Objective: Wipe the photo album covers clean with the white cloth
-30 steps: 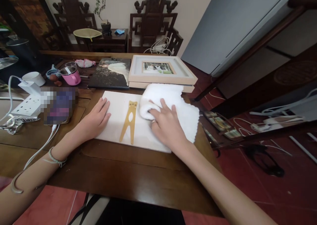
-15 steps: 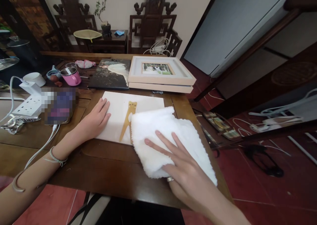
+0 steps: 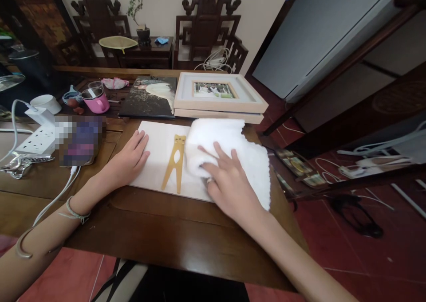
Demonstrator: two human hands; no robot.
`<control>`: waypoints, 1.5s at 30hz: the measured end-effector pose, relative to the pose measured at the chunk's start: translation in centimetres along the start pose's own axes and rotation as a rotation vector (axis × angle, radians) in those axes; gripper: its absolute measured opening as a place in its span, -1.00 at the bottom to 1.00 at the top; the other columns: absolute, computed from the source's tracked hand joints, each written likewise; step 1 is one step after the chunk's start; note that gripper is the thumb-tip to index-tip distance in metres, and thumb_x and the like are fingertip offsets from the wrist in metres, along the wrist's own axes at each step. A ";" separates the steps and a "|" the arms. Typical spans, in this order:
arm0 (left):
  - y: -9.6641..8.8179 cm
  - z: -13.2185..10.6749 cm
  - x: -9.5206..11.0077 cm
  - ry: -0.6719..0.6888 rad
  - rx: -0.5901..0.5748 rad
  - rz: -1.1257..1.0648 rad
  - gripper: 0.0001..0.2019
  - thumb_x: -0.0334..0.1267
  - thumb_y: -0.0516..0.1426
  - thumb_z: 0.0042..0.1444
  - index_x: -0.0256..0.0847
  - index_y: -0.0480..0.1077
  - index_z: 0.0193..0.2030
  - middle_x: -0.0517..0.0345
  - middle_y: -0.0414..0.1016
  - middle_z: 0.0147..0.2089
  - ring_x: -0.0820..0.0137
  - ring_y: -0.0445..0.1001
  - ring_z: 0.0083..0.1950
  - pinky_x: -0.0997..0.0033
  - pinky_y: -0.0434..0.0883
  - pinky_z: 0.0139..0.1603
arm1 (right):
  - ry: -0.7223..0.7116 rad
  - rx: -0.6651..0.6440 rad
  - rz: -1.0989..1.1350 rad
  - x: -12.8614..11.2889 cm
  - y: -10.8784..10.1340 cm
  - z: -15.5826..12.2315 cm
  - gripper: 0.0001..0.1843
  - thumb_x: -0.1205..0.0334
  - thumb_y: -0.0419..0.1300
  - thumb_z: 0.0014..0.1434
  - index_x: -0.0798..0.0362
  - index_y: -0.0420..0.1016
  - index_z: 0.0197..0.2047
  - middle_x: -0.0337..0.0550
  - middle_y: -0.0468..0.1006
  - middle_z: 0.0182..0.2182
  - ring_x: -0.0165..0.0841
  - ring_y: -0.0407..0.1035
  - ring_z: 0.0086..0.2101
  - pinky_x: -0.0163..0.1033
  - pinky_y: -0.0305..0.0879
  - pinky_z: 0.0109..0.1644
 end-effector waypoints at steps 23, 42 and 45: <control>0.2 0.5 0.5 0.015 -0.004 0.007 -0.49 -0.25 -0.19 0.38 -0.62 0.10 0.32 -0.48 0.05 0.41 -0.04 -0.10 0.49 -0.12 0.08 0.43 | 0.099 -0.075 0.007 -1.1 1.2 4.6 -0.51 0.56 -0.05 0.00 0.09 0.48 -0.06 0.01 0.39 0.24 0.14 -0.03 0.33 0.49 -0.03 0.27; -0.3 -0.2 -0.1 -0.001 0.014 0.004 -0.48 -0.20 -0.20 0.39 -0.55 0.10 0.34 -0.40 0.07 0.42 0.00 -0.09 0.50 -0.05 0.10 0.43 | -0.008 -0.103 0.101 -2.0 0.0 2.1 -0.54 0.56 -0.05 -0.02 0.07 0.52 -0.16 -0.01 0.36 0.26 -0.01 -0.01 0.34 0.39 -0.04 0.33; -0.2 0.2 0.2 -0.014 -0.015 0.000 -0.47 -0.23 -0.18 0.38 -0.63 0.10 0.32 -0.48 0.04 0.42 -0.04 -0.08 0.49 -0.07 0.09 0.43 | 0.100 -0.134 0.064 -2.0 0.9 5.1 -0.47 0.57 -0.05 0.01 0.08 0.49 -0.01 -0.01 0.37 0.26 0.05 -0.02 0.34 0.42 -0.06 0.32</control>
Point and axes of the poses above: each hand's wrist, its own z-axis towards the middle knuckle, its own y-axis out of the palm, x = y × z, the point moved 6 cm from there along z, towards the middle knuckle
